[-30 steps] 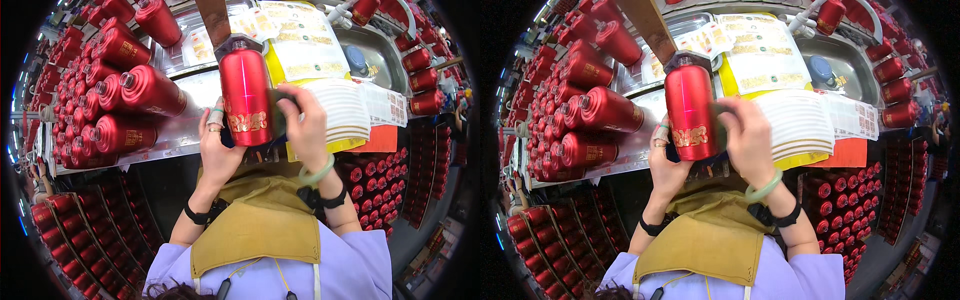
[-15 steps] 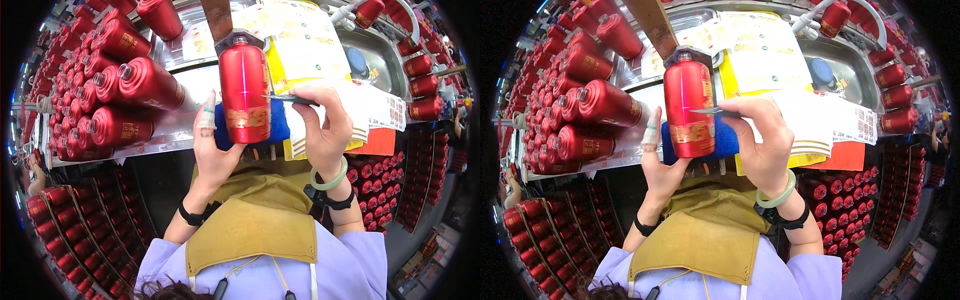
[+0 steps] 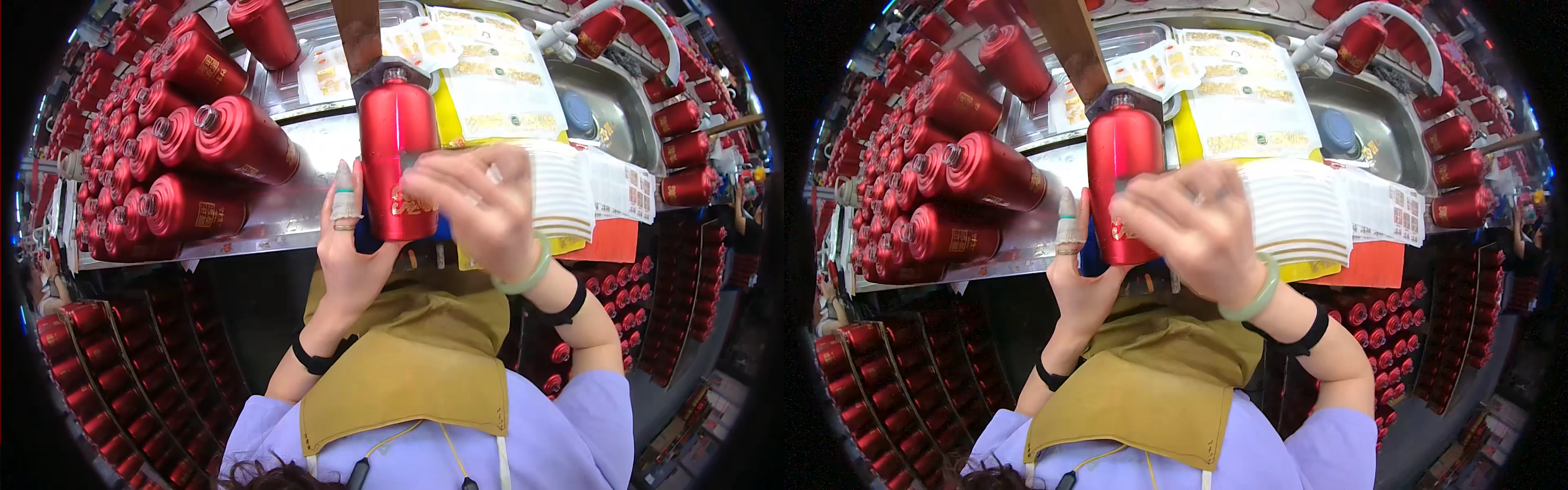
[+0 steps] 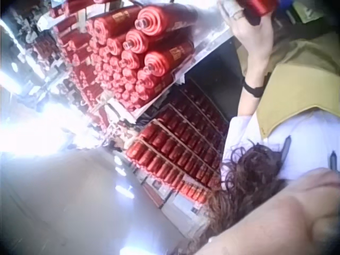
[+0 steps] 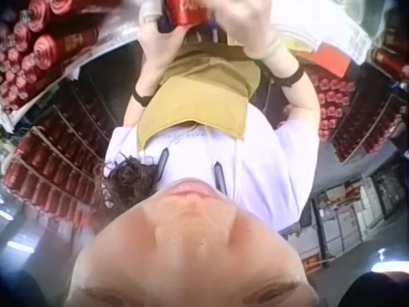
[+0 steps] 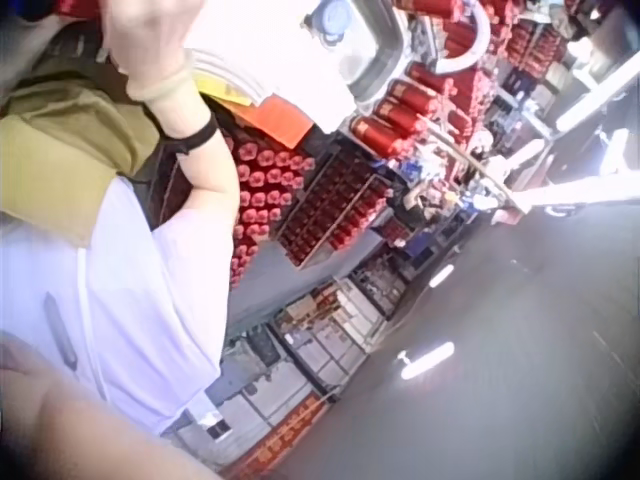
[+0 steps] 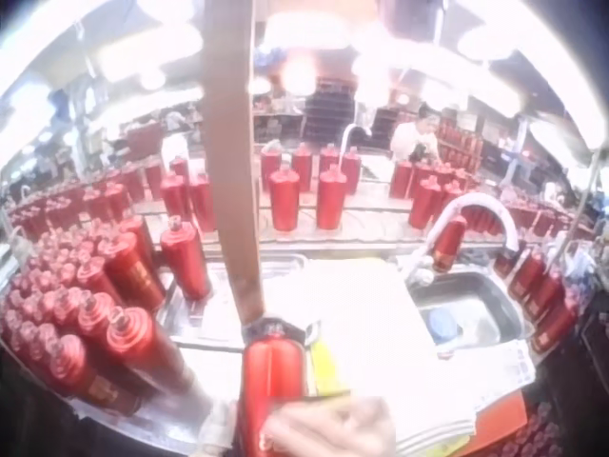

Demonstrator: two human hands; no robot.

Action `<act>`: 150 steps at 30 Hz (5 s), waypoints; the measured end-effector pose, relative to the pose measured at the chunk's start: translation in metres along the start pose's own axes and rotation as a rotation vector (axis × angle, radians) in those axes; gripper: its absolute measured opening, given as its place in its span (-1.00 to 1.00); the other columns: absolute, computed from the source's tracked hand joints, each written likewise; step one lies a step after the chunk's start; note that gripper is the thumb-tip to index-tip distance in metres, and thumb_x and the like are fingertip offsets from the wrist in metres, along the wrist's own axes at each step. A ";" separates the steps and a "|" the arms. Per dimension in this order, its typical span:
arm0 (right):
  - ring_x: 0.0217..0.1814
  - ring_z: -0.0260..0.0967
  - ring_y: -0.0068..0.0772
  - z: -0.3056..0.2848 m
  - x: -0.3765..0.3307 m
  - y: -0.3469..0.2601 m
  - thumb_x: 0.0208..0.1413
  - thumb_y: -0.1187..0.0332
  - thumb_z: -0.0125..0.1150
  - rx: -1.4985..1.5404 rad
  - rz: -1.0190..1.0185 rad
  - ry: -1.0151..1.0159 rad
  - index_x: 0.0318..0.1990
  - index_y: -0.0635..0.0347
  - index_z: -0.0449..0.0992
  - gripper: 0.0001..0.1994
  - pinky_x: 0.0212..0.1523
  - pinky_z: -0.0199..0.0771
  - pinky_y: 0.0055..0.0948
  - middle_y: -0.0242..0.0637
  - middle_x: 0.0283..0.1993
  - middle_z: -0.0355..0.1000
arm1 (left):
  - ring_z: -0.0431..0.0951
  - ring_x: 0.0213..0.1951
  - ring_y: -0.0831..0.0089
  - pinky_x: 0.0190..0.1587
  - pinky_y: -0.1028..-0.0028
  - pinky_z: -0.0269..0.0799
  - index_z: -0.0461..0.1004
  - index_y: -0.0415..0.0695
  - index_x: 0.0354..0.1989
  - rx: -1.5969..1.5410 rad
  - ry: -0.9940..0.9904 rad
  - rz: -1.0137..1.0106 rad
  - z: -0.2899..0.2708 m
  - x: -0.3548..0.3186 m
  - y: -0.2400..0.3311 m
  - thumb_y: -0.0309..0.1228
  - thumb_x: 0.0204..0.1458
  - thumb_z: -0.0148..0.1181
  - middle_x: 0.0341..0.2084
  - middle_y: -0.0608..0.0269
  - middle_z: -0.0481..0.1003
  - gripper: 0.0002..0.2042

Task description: Applying labels and gold foil decorations to red liquor bottles on a production line.

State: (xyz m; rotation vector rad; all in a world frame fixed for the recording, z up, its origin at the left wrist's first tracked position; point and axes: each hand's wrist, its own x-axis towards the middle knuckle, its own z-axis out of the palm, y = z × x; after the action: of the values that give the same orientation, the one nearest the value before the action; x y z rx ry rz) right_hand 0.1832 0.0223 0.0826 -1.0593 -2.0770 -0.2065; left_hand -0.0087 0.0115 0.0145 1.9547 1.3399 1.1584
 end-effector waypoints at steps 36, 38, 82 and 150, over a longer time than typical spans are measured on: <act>-0.27 0.42 -0.27 0.008 -0.004 0.001 -0.03 0.43 0.35 0.305 0.025 -0.109 -0.18 0.00 0.64 -0.78 -0.15 0.42 -0.29 -0.38 -0.26 0.56 | 0.51 0.21 0.07 0.30 0.24 0.37 0.21 -0.36 0.40 -0.089 0.067 0.104 0.000 0.001 -0.014 -0.49 -0.17 0.58 0.21 -0.09 0.48 -0.10; -0.28 0.42 -0.24 0.016 -0.003 0.009 -0.02 0.45 0.38 0.259 0.216 0.031 -0.18 0.01 0.64 -0.79 -0.15 0.40 -0.26 -0.36 -0.28 0.55 | 0.49 0.24 0.04 0.31 0.22 0.36 0.22 -0.36 0.40 -0.092 0.037 0.108 -0.003 -0.001 -0.015 -0.52 -0.17 0.55 0.22 -0.11 0.47 -0.12; -0.02 0.33 -0.64 0.021 -0.038 0.010 0.41 0.34 0.15 0.927 1.007 0.308 0.23 0.33 0.37 -0.65 0.04 0.36 -0.58 -0.37 -0.05 0.41 | 0.52 0.17 0.01 0.23 0.20 0.43 0.48 -0.37 0.15 0.183 0.138 0.352 0.008 -0.021 0.004 -0.68 0.03 0.35 0.10 -0.06 0.51 -0.55; -0.15 0.27 -0.70 0.020 -0.049 0.021 0.38 0.18 0.22 1.116 1.082 -0.084 0.10 0.21 0.45 -0.67 -0.05 0.32 -0.64 -0.49 -0.19 0.35 | 0.32 0.25 -0.10 0.22 0.12 0.36 0.62 0.37 0.15 0.410 0.092 0.152 0.032 -0.033 0.025 -0.52 -0.07 0.49 0.27 -0.06 0.24 -0.42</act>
State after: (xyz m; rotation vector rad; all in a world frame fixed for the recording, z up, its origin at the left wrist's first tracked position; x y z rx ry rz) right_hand 0.2045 0.0144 0.0303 -1.2168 -1.0519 1.3557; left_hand 0.0261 -0.0266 0.0059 2.3505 1.6013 1.1205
